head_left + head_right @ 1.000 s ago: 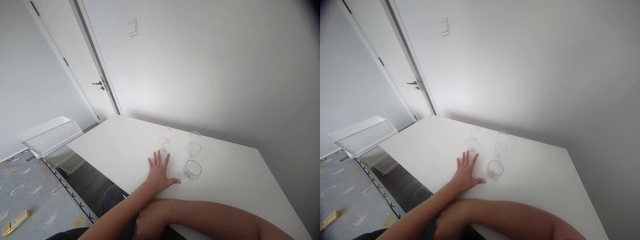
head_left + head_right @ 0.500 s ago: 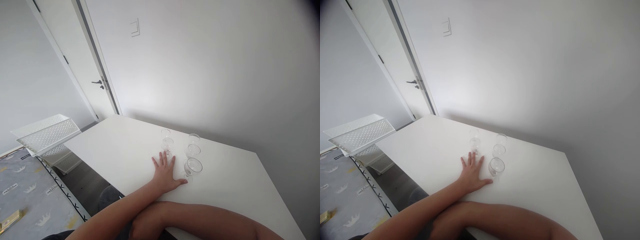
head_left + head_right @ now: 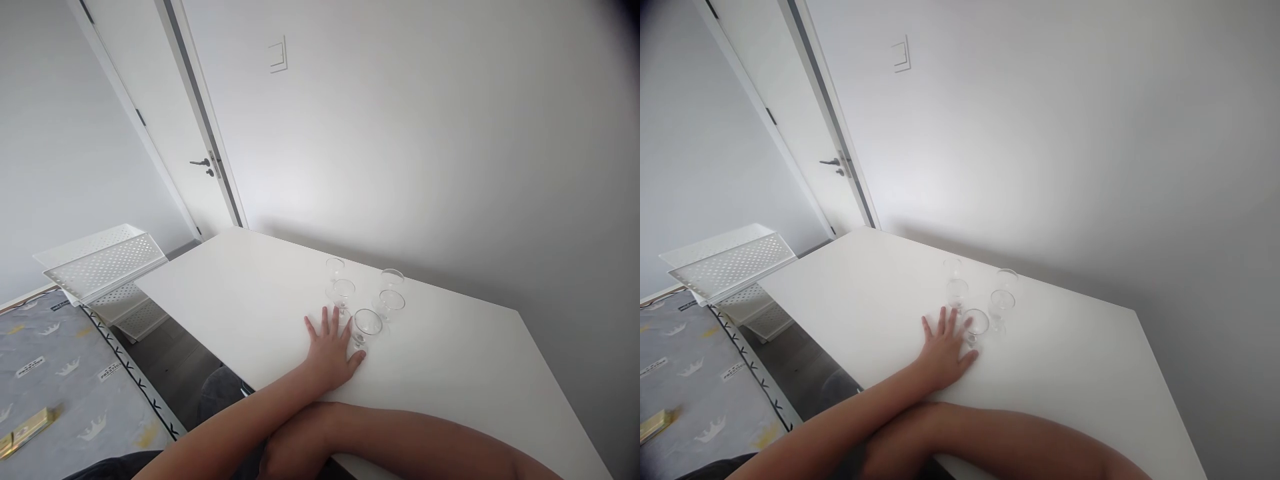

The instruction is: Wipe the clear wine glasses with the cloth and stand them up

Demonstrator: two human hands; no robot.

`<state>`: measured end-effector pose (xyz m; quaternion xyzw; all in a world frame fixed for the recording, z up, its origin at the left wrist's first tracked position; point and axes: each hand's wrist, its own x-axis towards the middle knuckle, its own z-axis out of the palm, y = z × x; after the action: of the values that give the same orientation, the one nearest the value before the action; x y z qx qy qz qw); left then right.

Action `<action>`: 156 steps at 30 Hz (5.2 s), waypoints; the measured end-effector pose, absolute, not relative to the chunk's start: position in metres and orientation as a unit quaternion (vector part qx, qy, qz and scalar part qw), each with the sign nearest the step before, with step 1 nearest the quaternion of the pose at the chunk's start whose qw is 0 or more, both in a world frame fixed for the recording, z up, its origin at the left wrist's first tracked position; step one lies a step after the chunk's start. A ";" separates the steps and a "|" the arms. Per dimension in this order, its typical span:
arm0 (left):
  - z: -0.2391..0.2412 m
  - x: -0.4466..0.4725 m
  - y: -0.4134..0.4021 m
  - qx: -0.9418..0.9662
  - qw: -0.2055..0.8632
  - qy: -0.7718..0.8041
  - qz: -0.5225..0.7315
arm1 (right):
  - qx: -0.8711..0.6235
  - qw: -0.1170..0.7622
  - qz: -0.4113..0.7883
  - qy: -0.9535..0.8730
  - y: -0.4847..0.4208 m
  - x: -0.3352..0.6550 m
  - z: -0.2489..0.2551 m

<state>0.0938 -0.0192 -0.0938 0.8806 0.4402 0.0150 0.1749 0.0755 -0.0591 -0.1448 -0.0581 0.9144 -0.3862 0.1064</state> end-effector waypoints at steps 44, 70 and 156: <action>-0.119 -0.076 0.128 0.654 -0.003 0.752 0.086 | -0.005 0.137 -0.311 0.941 -0.054 0.073 -0.121; -0.090 0.102 0.059 0.941 0.176 0.285 0.055 | 0.014 0.041 -0.352 0.935 -0.047 0.074 -0.121; -0.095 -0.076 0.080 0.435 0.418 0.524 0.601 | 0.374 -0.562 -0.698 0.239 -0.005 0.141 -0.087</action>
<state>-0.0757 0.0799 -0.0945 0.4349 0.5240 0.6014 0.4179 0.1414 -0.0046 -0.0872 0.3738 0.2394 -0.6976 -0.5624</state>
